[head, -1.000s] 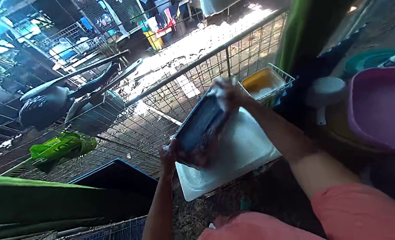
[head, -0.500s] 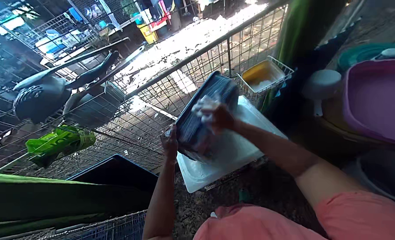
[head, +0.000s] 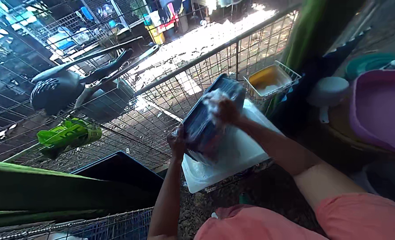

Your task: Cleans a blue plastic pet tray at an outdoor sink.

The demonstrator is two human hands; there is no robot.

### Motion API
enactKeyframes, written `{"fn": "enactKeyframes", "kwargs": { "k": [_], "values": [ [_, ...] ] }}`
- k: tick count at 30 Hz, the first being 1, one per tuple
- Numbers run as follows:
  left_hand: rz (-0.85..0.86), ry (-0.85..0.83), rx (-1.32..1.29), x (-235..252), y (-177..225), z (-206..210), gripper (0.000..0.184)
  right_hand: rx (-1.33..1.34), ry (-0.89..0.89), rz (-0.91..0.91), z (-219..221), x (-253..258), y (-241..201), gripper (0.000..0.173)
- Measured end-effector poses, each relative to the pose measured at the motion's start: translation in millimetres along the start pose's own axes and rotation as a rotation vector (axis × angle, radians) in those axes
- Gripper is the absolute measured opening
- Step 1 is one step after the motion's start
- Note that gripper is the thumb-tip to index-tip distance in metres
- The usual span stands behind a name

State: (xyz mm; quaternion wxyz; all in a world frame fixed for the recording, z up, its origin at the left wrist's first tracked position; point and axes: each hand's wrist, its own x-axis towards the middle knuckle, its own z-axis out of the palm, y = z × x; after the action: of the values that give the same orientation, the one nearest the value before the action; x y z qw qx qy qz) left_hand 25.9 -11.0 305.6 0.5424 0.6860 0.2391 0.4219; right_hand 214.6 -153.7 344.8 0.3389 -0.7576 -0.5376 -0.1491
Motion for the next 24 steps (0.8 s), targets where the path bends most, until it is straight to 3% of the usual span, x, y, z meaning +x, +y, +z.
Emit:
{"fn": "enactKeyframes", "kwargs": {
  "k": [2,4,5,6,9,12,15,17,19,22,24],
  "values": [
    [0.012,0.008,0.03,0,2,2,0.024,-0.102,-0.012,0.168,-22,27,61,0.036],
    [0.007,0.015,0.042,-1,2,5,0.025,-0.126,-0.122,0.479,-39,46,66,0.041],
    [0.012,0.024,0.034,1,1,5,0.025,-0.167,-0.111,0.534,-34,44,46,0.048],
    [0.018,0.032,0.028,2,1,7,0.024,-0.198,-0.079,0.493,-22,34,16,0.055],
    [0.066,0.021,0.015,3,0,7,0.022,-0.057,-0.001,0.139,30,-29,-88,0.057],
    [0.104,-0.017,-0.01,-5,-6,1,0.018,0.039,-0.09,0.026,33,-52,-120,0.059],
    [0.034,0.008,0.012,-14,1,-10,0.024,-0.035,-0.211,0.141,-4,-6,-49,0.061],
    [0.045,0.03,-0.004,-24,1,-23,0.024,-0.089,-0.173,0.057,-21,25,33,0.054],
    [0.068,0.051,-0.043,-36,-4,-37,0.023,0.133,-0.16,-0.064,-39,39,102,0.038],
    [0.116,0.114,-0.056,-57,-23,-66,0.022,0.743,-0.06,0.28,-20,14,137,0.034],
    [0.151,0.129,-0.05,-64,-35,-88,0.025,1.034,0.033,0.559,-18,9,101,0.024]
  ]
}}
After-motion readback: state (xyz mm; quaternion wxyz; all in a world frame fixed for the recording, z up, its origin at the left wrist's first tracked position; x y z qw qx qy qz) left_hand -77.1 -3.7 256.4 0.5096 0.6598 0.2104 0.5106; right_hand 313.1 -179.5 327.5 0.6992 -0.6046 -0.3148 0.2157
